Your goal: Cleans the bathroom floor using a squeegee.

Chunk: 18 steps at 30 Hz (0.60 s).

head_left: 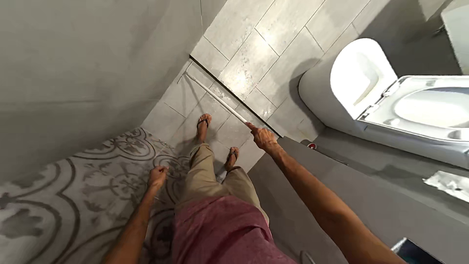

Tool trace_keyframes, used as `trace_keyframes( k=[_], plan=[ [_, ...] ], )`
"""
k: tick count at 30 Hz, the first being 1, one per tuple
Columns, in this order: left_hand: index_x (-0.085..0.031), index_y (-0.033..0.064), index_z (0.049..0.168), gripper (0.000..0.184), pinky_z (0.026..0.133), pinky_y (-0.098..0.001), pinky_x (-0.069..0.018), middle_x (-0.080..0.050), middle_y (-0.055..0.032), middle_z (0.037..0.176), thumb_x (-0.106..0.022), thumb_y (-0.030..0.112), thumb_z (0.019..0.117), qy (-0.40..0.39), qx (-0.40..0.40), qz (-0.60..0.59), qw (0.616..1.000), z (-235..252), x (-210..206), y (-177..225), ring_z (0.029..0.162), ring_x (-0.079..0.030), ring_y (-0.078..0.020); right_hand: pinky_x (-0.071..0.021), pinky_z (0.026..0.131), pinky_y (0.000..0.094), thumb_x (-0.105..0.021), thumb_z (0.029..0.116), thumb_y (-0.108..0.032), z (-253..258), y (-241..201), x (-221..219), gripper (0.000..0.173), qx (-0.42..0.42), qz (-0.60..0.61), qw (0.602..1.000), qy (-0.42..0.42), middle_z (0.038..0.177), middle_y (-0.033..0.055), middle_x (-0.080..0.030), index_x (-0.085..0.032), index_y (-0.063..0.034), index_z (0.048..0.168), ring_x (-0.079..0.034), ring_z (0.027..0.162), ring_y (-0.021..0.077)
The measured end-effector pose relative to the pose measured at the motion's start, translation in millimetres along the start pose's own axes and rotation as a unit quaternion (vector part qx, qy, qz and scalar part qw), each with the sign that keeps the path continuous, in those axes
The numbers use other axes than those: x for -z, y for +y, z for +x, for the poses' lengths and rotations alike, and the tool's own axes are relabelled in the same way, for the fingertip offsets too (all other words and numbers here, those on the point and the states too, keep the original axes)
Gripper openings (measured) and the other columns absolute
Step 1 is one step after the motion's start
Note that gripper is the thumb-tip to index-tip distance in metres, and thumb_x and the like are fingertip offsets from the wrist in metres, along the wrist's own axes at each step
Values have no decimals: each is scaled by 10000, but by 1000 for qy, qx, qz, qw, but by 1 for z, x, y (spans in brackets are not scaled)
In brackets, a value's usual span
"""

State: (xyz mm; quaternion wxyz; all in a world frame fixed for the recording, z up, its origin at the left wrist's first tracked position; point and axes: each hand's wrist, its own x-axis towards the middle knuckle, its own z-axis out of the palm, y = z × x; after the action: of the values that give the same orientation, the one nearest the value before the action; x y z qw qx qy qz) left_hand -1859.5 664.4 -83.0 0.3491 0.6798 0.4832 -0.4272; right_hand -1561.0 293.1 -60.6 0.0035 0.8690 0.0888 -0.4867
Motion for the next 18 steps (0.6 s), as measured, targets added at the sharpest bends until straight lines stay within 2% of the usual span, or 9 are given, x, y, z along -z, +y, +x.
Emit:
trace_keyframes(
  k=[2,4,7,9,14,18],
  plan=[
    [-620,-32,1300,427,1073,-579,-443,-605,-278,1323,-531,320,1075,-17,-46,4,999,-19,-30,17,1249,-586,-404,-521,733,694,-455,1089,-272,-25,35,-23,520,-6,4,1000,-4,1066,260,-712,-365,-424,1578,-687,938,496],
    [-636,-3,1285,425,1070,-611,-437,-611,-266,1321,-544,350,1068,-1,-80,-8,997,-40,-62,32,1252,-583,-417,-528,764,695,-457,1087,-272,-59,88,-53,543,-26,-3,999,-26,1108,260,-707,-332,-445,1586,-686,975,497],
    [-659,45,1247,429,995,-663,-468,-644,-232,1264,-551,413,1054,30,-125,-2,992,-67,-108,52,1187,-619,-413,-514,849,702,-413,1099,-300,-120,178,-93,551,-75,-21,994,-73,1205,255,-685,-262,-461,1604,-665,1079,497],
    [-667,50,1230,416,976,-665,-477,-640,-227,1261,-562,410,1048,52,-143,3,988,-78,-135,56,1175,-625,-412,-504,891,698,-359,1110,-341,-156,231,-110,522,-105,-33,990,-92,1272,233,-670,-254,-481,1601,-651,1139,478],
    [-681,28,1201,381,1007,-647,-465,-647,-241,1253,-560,358,1053,72,-122,-22,990,-89,-176,28,1200,-612,-419,-499,910,696,-345,1113,-336,-218,316,-122,520,-139,-46,982,-115,1309,225,-657,-257,-467,1609,-647,1154,474],
    [-677,0,1198,378,983,-666,-466,-676,-264,1179,-567,333,1058,52,-80,-97,991,-88,-190,-14,1138,-638,-439,-497,896,702,-349,1110,-319,-245,341,-90,509,-121,-88,983,-109,1271,232,-673,-305,-434,1604,-656,1124,479]
  ],
)
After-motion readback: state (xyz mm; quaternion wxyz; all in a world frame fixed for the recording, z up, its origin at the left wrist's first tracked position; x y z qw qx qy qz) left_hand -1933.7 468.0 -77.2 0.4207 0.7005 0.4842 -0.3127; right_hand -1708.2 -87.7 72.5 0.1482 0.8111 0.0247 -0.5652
